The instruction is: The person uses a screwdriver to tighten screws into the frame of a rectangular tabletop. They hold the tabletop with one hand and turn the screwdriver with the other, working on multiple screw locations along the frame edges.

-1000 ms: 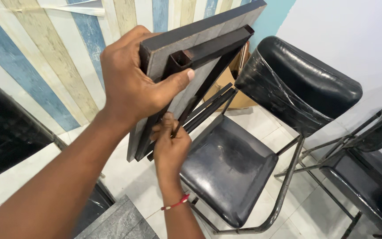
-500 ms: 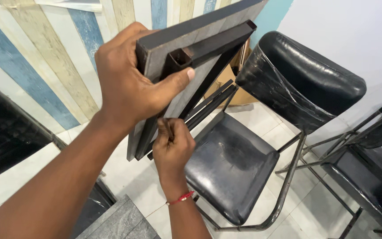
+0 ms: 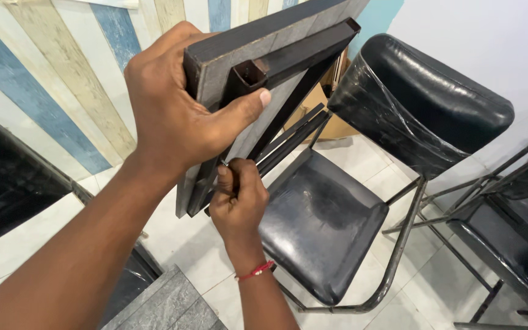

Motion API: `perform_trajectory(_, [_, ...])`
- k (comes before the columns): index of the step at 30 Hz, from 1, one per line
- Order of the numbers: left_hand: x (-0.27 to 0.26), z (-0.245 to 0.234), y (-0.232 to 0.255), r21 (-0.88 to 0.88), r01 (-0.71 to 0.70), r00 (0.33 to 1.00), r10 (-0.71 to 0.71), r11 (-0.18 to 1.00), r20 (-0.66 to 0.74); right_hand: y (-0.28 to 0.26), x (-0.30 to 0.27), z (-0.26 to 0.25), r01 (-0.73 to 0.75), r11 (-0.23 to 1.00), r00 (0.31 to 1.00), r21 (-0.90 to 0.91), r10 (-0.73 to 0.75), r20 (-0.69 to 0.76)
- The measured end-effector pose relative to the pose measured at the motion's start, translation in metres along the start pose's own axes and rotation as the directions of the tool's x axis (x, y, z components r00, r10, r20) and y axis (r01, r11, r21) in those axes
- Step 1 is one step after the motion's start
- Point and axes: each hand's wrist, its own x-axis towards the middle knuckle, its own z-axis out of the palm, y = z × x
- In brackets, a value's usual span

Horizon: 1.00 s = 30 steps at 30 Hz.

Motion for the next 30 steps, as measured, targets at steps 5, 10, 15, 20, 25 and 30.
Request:
perform_trajectory(5, [0.0,0.001,0.001,-0.009,-0.009,1.0,0.009,1.0,-0.008,-0.002,0.006,0.0,-0.003,1.0,0.997,0.005,0.003,0.072])
perform_trajectory(10, [-0.002,0.0,0.0,-0.026,0.008,1.0,-0.008,1.0,0.001,-0.012,0.002,0.009,-0.636,0.515,0.759,0.575,0.554,0.343])
perform_trajectory(15, [-0.002,-0.002,-0.008,0.001,-0.017,1.0,0.017,1.0,-0.001,-0.016,0.006,-0.001,-0.858,0.179,0.47,0.481,0.649,0.598])
perform_trajectory(20, [-0.004,-0.003,-0.02,-0.054,-0.038,0.999,0.039,0.998,0.017,-0.023,0.008,-0.028,-0.916,0.034,0.293,0.399,0.737,0.609])
perform_trajectory(25, [-0.012,-0.009,-0.039,-0.101,0.044,0.999,-0.04,0.994,0.036,-0.044,0.035,-0.072,-0.882,-0.381,-0.116,0.279,0.747,0.654])
perform_trajectory(30, [-0.028,-0.009,-0.07,-0.254,0.013,1.0,-0.013,0.967,0.002,-0.075,0.047,-0.112,-0.965,-0.18,-0.024,0.193,0.788,0.615])
